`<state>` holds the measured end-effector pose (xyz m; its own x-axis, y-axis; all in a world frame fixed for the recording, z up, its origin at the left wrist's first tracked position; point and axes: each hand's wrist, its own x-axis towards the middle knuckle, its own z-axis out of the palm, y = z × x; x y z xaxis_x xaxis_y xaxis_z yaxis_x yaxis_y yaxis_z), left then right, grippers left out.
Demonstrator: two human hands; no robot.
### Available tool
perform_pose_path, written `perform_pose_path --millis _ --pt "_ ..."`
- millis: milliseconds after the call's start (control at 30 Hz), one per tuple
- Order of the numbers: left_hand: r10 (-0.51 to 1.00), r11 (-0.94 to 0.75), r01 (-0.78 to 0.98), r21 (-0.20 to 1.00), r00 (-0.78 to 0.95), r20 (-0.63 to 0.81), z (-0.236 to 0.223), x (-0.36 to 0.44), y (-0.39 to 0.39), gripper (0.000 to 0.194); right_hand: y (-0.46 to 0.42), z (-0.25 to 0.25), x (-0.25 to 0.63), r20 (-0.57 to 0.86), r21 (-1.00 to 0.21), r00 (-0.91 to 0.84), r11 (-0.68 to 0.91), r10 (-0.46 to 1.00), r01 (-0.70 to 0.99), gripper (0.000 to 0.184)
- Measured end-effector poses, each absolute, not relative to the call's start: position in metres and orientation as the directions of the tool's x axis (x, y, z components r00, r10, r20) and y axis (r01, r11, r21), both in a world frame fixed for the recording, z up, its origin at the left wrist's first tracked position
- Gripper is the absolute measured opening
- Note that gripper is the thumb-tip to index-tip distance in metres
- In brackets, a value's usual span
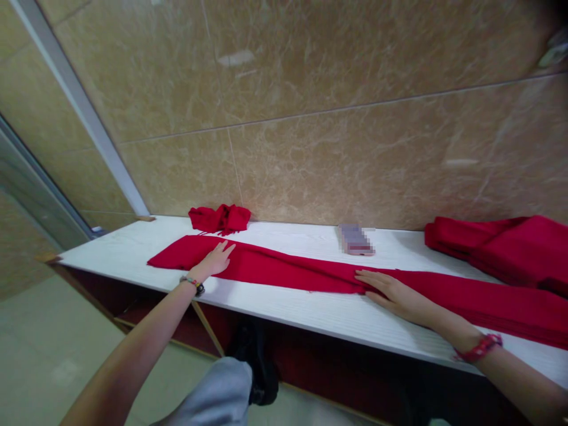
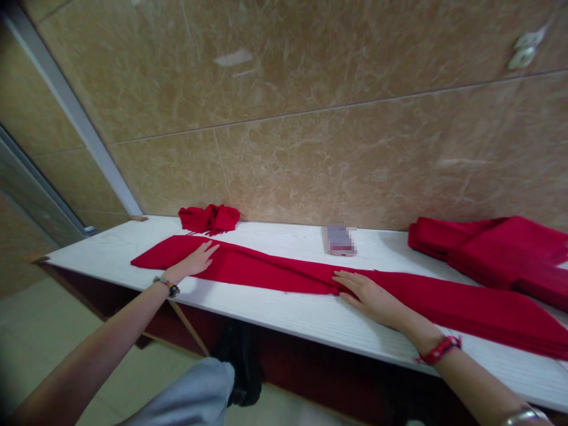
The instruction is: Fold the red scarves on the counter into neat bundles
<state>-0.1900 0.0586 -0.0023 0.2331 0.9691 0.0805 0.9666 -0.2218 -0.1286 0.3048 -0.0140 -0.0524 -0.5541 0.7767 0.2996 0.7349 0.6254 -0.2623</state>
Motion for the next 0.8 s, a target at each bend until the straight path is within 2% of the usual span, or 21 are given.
perform_pose_path --millis 100,167,233,333,400,500,567,633,800 --pt "0.88 -0.437 0.888 -0.142 0.455 0.135 0.003 -0.139 0.06 0.056 -0.015 -0.048 0.301 0.315 -0.279 -0.538 0.618 0.782 0.735 0.042" --pt "0.806 -0.569 0.81 -0.141 0.584 0.097 0.008 -0.107 0.065 0.061 -0.016 -0.046 0.3 0.338 -0.281 -0.531 0.622 0.777 0.731 0.037" --pt "0.775 -0.623 0.771 -0.13 0.632 0.028 0.013 -0.083 0.072 0.066 -0.016 -0.045 0.3 0.371 -0.271 -0.522 0.627 0.768 0.73 0.034" --pt "0.783 -0.621 0.769 -0.153 0.616 -0.081 0.022 -0.067 0.086 0.057 -0.018 -0.043 0.302 0.424 -0.239 -0.487 0.613 0.764 0.753 0.033" --pt "0.77 -0.637 0.749 -0.184 0.631 -0.095 0.031 -0.066 0.091 0.044 -0.02 -0.041 0.303 0.453 -0.229 -0.46 0.599 0.764 0.768 0.033" --pt "0.751 -0.634 0.738 -0.23 0.658 0.043 0.043 -0.074 0.083 0.036 -0.024 -0.037 0.306 0.526 -0.241 -0.4 0.583 0.751 0.776 0.033" --pt "0.774 -0.571 0.776 -0.268 0.618 0.139 0.045 -0.081 0.07 0.033 -0.027 -0.036 0.309 0.563 -0.242 -0.387 0.593 0.73 0.768 0.033" --pt "0.784 -0.552 0.781 -0.291 0.605 0.136 0.039 -0.088 0.055 0.031 -0.03 -0.036 0.313 0.549 -0.225 -0.433 0.626 0.715 0.747 0.033" --pt "0.782 -0.608 0.755 -0.245 0.622 -0.022 0.014 -0.1 0.033 0.034 -0.037 -0.037 0.322 0.416 -0.172 -0.586 0.693 0.695 0.7 0.035"
